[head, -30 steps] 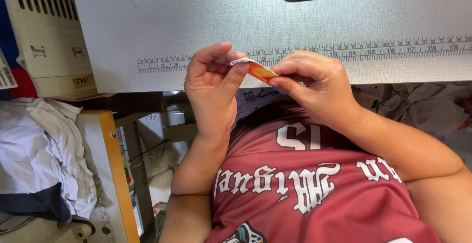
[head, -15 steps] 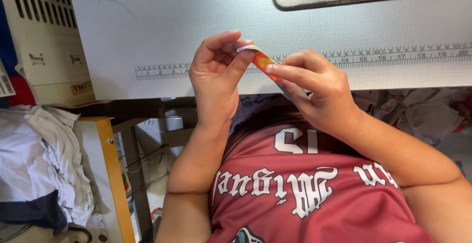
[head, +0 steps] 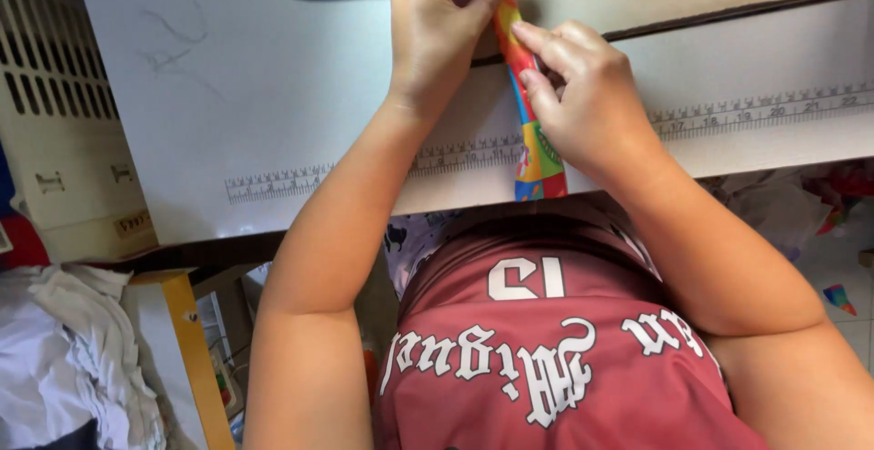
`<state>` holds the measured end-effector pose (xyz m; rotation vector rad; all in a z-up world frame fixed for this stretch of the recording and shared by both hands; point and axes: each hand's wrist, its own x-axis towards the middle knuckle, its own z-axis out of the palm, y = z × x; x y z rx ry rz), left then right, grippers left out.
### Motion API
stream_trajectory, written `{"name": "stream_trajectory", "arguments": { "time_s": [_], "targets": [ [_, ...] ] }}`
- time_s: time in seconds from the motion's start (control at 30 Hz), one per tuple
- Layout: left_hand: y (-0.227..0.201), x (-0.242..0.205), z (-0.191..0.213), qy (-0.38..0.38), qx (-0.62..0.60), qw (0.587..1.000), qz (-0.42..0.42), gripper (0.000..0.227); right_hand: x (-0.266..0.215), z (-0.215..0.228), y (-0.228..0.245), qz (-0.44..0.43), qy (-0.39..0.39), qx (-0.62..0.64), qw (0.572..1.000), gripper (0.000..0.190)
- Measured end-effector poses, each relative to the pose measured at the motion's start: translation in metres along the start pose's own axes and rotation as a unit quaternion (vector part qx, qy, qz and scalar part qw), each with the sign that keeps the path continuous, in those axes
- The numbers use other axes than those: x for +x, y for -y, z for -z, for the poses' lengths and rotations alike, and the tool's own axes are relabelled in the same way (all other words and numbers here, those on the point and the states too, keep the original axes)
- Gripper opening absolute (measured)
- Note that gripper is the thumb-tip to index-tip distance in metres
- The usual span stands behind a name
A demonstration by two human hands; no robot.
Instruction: Sewing and trimming colorful fabric strips using an industrial sewing machine.
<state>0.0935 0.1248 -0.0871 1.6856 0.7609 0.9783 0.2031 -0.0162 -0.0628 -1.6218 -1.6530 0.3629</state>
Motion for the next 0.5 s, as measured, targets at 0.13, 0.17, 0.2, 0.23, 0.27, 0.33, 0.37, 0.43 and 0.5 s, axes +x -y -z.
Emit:
{"name": "stream_trajectory", "arguments": {
  "time_s": [0.13, 0.17, 0.2, 0.23, 0.27, 0.33, 0.37, 0.43, 0.5],
  "targets": [
    [-0.011, -0.001, 0.002, 0.044, 0.158, 0.984, -0.075, 0.032, 0.004, -0.002, -0.004, -0.013, 0.004, -0.003, 1.0, 0.039],
    [-0.015, 0.0, 0.003, 0.046, 0.158, 0.983, -0.076, 0.032, 0.004, -0.001, -0.002, -0.014, 0.003, -0.004, 1.0, 0.039],
    [-0.018, 0.001, 0.005, 0.057, 0.164, 0.978, -0.117, 0.024, 0.004, 0.001, -0.001, -0.027, 0.006, -0.002, 1.0, 0.036],
    [-0.022, 0.002, 0.007, 0.067, 0.171, 0.97, -0.157, 0.017, 0.004, 0.001, 0.0, -0.04, 0.01, -0.001, 0.999, 0.032],
    [-0.017, 0.005, 0.008, 0.067, 0.17, 0.971, -0.156, 0.017, 0.003, 0.001, -0.001, -0.041, 0.011, -0.001, 0.999, 0.032],
    [-0.007, 0.011, 0.011, 0.046, 0.336, 0.916, -0.216, 0.035, 0.0, -0.002, -0.004, -0.025, -0.003, 0.001, 1.0, 0.031],
    [-0.009, 0.01, 0.013, 0.045, 0.335, 0.916, -0.215, 0.035, -0.001, -0.001, -0.004, -0.025, -0.001, 0.0, 1.0, 0.031],
    [-0.013, 0.009, 0.019, 0.049, 0.451, 0.867, -0.207, 0.029, -0.002, -0.001, -0.003, -0.04, 0.006, -0.01, 0.999, 0.033],
    [-0.008, 0.017, 0.032, 0.013, 0.519, 0.82, -0.241, 0.024, -0.003, -0.002, -0.005, -0.04, 0.001, -0.013, 0.999, 0.032]
  ]
}}
